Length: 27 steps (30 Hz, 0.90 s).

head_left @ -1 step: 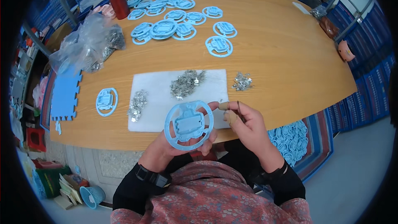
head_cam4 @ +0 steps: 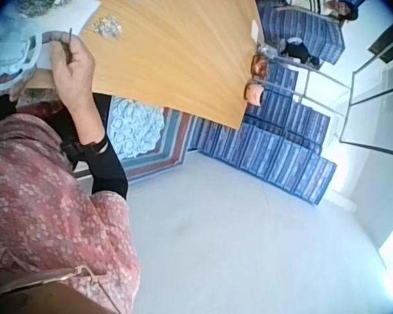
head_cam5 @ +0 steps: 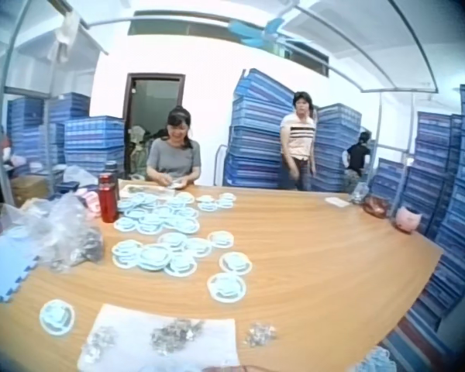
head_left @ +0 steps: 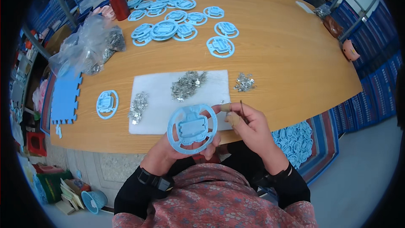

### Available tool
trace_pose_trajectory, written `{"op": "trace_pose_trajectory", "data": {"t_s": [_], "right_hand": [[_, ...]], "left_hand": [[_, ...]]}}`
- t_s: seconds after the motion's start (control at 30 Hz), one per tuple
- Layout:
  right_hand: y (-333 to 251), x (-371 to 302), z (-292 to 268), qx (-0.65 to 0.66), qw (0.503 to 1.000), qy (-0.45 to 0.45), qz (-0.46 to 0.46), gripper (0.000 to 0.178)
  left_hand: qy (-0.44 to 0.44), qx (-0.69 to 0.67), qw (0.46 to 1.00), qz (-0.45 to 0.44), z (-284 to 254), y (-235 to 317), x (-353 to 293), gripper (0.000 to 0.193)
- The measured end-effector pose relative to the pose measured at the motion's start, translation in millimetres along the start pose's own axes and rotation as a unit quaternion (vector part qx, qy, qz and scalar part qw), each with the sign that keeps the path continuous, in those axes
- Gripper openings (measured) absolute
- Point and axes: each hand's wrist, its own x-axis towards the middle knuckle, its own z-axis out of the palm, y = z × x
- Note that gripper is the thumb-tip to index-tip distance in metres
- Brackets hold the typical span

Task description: The person assembles light-blue circular plastic parts by inserting small metallic components into them using a pointed tool. They handle the parts one at a time, pick up the metal pieces, and place them into the plastic frames on a table.

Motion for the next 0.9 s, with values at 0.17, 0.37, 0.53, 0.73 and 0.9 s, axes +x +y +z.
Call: {"op": "trace_pose_trajectory", "data": {"t_s": [0.17,0.37,0.53,0.73,0.9], "right_hand": [[-4,-19,-15,0.045,0.989,-0.096,0.102,0.025],[17,-54,-41,0.083,0.987,0.01,0.136,0.022],[18,-84,-68,0.089,0.983,0.074,0.146,0.026],[25,-122,-94,0.099,0.97,0.153,0.164,0.024],[45,-173,-152,0.028,0.944,0.27,0.187,0.024]], "left_hand": [[-0.039,0.059,0.995,-0.066,-8,-23,-1,0.064],[0.079,0.093,0.98,-0.157,16,-32,14,0.052],[0.143,0.192,0.964,-0.113,37,-38,22,0.057],[0.113,0.296,0.94,-0.131,41,-47,31,0.058],[0.147,0.373,0.911,-0.098,40,-39,21,0.056]]}}
